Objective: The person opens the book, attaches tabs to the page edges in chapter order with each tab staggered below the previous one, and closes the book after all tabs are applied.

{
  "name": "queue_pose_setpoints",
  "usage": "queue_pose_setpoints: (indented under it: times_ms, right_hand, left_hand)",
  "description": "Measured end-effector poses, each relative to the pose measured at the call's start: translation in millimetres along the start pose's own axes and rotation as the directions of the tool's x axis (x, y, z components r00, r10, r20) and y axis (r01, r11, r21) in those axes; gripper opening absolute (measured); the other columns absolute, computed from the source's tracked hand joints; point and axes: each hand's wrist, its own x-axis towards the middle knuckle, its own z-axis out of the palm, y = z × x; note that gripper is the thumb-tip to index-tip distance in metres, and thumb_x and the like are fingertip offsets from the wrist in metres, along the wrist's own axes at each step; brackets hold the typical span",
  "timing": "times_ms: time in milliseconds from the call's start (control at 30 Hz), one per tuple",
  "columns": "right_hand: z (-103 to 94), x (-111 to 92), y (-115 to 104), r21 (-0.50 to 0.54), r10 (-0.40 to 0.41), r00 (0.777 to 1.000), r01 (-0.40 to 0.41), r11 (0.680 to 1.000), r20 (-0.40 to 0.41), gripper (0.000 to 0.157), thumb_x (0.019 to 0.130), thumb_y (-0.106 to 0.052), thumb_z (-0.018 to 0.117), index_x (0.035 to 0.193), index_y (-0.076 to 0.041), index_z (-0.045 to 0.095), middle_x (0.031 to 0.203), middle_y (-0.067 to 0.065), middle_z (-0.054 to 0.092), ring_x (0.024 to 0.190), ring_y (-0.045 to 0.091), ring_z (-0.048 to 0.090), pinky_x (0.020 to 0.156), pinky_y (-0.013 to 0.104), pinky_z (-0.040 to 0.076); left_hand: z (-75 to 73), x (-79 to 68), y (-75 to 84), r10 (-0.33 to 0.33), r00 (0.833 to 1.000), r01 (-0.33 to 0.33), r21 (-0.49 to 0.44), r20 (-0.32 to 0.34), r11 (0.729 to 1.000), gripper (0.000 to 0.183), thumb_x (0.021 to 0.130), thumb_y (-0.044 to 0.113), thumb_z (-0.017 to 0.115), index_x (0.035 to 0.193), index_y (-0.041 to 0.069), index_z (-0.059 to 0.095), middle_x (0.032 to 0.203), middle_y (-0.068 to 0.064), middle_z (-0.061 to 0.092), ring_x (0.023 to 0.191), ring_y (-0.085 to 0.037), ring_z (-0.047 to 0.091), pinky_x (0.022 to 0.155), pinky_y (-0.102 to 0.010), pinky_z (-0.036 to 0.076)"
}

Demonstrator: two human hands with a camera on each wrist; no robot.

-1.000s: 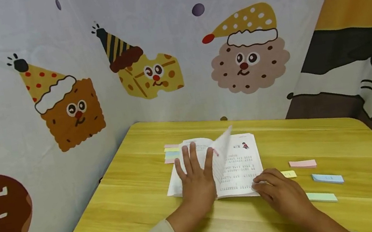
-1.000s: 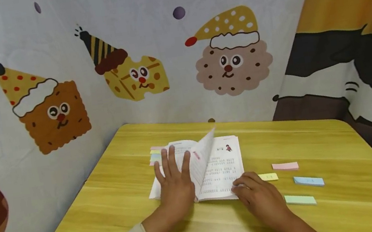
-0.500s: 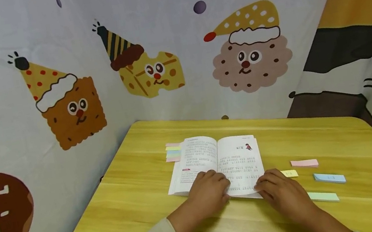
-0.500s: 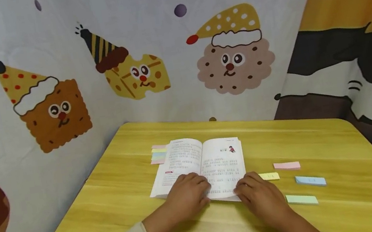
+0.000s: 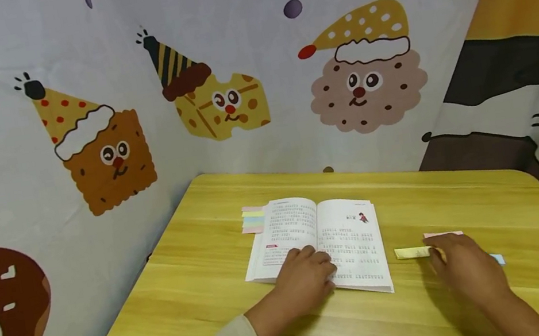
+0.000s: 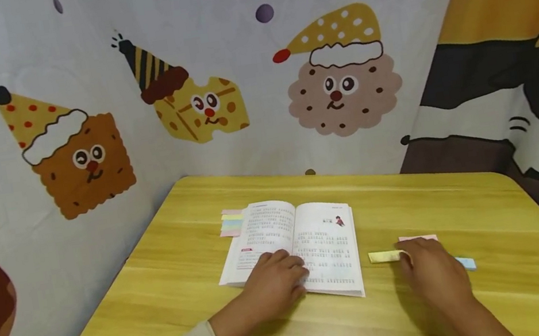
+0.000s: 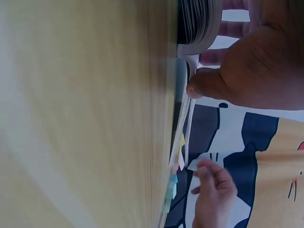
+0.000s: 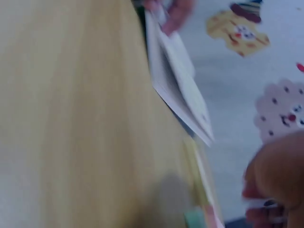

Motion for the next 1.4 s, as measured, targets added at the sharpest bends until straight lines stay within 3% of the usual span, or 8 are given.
queue_pose_setpoints:
  times_ms: [133, 267, 467, 567, 933, 1400]
  right_hand:
    - [-12.3, 0, 31, -0.065, 0.101, 0.991, -0.095, 0.993, 0.083, 0.021, 0.080, -0.002, 0.066, 0.100, 0.000, 0.070, 0.076, 0.011, 0.062, 0.057, 0.022, 0.052, 0.042, 0.031, 0.036]
    - [-7.3, 0, 43, -0.008, 0.075, 0.989, -0.075, 0.997, 0.130, 0.022, 0.082, -0.006, 0.068, 0.104, -0.001, 0.070, 0.081, 0.009, 0.065, 0.062, 0.021, 0.055, 0.049, 0.033, 0.040]
    - [15.4, 7, 31, 0.055, -0.128, 0.991, 0.125, 0.991, 0.041, 0.026, 0.082, -0.010, 0.071, 0.107, -0.009, 0.070, 0.104, 0.010, 0.065, 0.097, 0.035, 0.056, 0.078, 0.051, 0.044]
    - [22.3, 11, 21, 0.030, -0.168, 0.985, 0.167, 0.985, 0.033, 0.024, 0.080, -0.014, 0.073, 0.104, -0.011, 0.071, 0.102, 0.008, 0.064, 0.100, 0.034, 0.053, 0.077, 0.050, 0.045]
    - [30.5, 18, 13, -0.006, -0.098, 0.984, 0.100, 0.995, 0.147, 0.015, 0.078, -0.021, 0.076, 0.093, -0.018, 0.074, 0.095, -0.002, 0.065, 0.089, 0.025, 0.058, 0.065, 0.041, 0.050]
    - [28.9, 22, 12, -0.028, -0.080, 0.983, 0.086, 0.996, 0.164, 0.012, 0.081, -0.013, 0.071, 0.092, -0.014, 0.068, 0.096, 0.001, 0.065, 0.089, 0.025, 0.061, 0.065, 0.041, 0.050]
  left_hand:
    - [1.7, 1.7, 1.4, -0.005, 1.000, 0.005, 0.000, 0.002, 1.000, 0.024, 0.085, 0.042, 0.064, 0.107, 0.032, 0.068, 0.116, 0.013, 0.058, 0.103, -0.013, 0.048, 0.086, -0.037, 0.037]
    - [2.7, 2.4, 1.7, -0.006, 1.000, 0.006, -0.004, 0.007, 1.000, 0.024, 0.085, 0.042, 0.065, 0.106, 0.032, 0.068, 0.114, 0.013, 0.059, 0.101, -0.013, 0.048, 0.084, -0.037, 0.037]
    - [0.6, 2.4, 1.2, -0.016, 1.000, 0.016, -0.012, 0.013, 1.000, 0.024, 0.084, 0.043, 0.065, 0.105, 0.031, 0.068, 0.112, 0.013, 0.059, 0.100, -0.013, 0.048, 0.084, -0.037, 0.037]
    - [0.1, 2.1, 0.8, -0.021, 1.000, 0.021, -0.018, 0.019, 1.000, 0.025, 0.084, 0.043, 0.065, 0.106, 0.031, 0.068, 0.113, 0.012, 0.059, 0.100, -0.013, 0.048, 0.084, -0.037, 0.037]
    - [0.0, 2.3, 1.3, -0.016, 1.000, 0.016, -0.019, 0.026, 1.000, 0.025, 0.085, 0.043, 0.065, 0.107, 0.032, 0.068, 0.115, 0.013, 0.059, 0.099, -0.012, 0.048, 0.084, -0.036, 0.037]
    - [0.5, 2.5, 0.6, -0.017, 1.000, 0.018, -0.027, 0.025, 0.999, 0.025, 0.085, 0.042, 0.065, 0.107, 0.032, 0.068, 0.114, 0.014, 0.059, 0.099, -0.012, 0.048, 0.083, -0.036, 0.037]
